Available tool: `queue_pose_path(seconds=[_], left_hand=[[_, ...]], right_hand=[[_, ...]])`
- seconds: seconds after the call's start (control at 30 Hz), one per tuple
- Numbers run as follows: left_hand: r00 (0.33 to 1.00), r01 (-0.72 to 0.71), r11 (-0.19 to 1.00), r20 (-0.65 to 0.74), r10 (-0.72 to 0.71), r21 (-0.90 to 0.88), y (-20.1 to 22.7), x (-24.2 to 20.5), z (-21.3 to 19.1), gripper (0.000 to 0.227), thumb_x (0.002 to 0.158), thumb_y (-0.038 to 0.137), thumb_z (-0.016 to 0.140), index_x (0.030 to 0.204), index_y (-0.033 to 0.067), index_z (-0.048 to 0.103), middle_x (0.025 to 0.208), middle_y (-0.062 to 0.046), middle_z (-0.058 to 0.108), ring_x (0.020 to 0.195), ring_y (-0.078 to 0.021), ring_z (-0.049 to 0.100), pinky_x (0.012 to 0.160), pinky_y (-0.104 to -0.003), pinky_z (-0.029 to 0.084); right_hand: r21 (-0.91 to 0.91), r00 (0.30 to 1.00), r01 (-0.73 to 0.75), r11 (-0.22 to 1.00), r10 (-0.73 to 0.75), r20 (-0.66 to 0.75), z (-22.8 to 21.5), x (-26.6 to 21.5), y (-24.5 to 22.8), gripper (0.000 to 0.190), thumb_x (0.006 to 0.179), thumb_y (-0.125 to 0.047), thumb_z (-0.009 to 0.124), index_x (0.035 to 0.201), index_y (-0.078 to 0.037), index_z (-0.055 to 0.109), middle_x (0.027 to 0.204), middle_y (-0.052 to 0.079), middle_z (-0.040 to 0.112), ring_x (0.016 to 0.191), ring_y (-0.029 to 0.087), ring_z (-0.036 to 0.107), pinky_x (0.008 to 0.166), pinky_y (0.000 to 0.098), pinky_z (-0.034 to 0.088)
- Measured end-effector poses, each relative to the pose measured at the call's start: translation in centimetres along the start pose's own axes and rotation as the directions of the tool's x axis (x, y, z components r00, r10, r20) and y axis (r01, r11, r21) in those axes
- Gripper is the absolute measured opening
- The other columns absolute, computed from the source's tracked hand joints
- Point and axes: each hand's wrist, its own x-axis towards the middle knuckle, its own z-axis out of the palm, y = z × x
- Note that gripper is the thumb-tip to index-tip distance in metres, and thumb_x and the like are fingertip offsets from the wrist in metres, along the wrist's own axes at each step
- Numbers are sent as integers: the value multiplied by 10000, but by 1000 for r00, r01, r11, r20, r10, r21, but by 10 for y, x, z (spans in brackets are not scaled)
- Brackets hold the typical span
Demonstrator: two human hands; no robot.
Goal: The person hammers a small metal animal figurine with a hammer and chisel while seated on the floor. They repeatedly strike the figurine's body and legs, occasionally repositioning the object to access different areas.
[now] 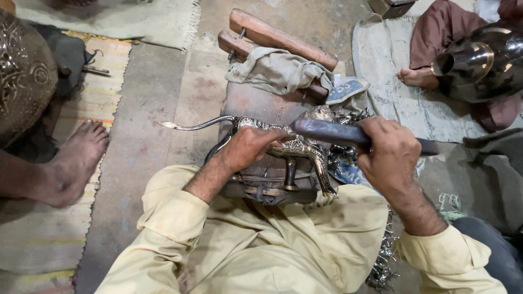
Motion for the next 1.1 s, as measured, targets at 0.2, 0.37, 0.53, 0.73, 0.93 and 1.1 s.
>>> queue_pose_path(seconds=[0.2,0.37,0.53,0.73,0.93,1.1], left_hand=[[1000,-25,1000,-9,25,15,1,-1,-2,612,752,-64,713,1321,140,616,960,-84,772,836,-268,770,728,-363,634],[1000,-1,1000,-10,1,-7,-2,0,-1,582,769,-68,712,1301,150,625,940,-66,787,791,-261,774,689,-353,631],[1000,-18,1000,-7,18,23,-5,2,0,559,789,-57,729,1301,138,624,947,-84,778,787,-270,767,705,-353,631],[991,9,986,-128,-30,-165,-2,-6,-1,492,833,-81,675,1290,95,632,1031,-101,792,937,-229,798,803,-331,647],[774,389,775,-280,-568,-497,-1,-19,-23,242,967,90,764,1165,31,637,918,-82,795,899,-167,791,780,-292,644],[856,386,861,-219,-468,-332,3,-12,-29,281,881,125,831,1080,41,651,914,-107,798,816,-180,803,703,-308,626]], right_hand=[[-115,997,12,993,-3,71,3,3,-1,378,669,-17,754,1033,-74,672,926,127,680,886,351,677,777,475,509],[19,999,-40,999,40,20,-1,6,-3,366,713,-8,738,1067,-73,669,948,136,690,887,366,674,791,463,520],[159,994,-108,981,107,10,-1,6,-4,359,733,-10,712,1083,-68,651,932,135,671,874,346,679,803,446,533],[-68,988,-63,996,72,139,9,-7,9,417,671,9,743,1075,-64,669,889,150,683,847,364,675,748,465,514],[436,816,-552,711,355,456,37,-39,43,290,783,-48,788,1050,-62,677,811,-5,673,733,87,582,666,292,485],[549,734,-672,497,349,583,56,-54,51,342,813,-123,815,1104,-43,655,878,-51,635,770,43,531,677,237,463]])
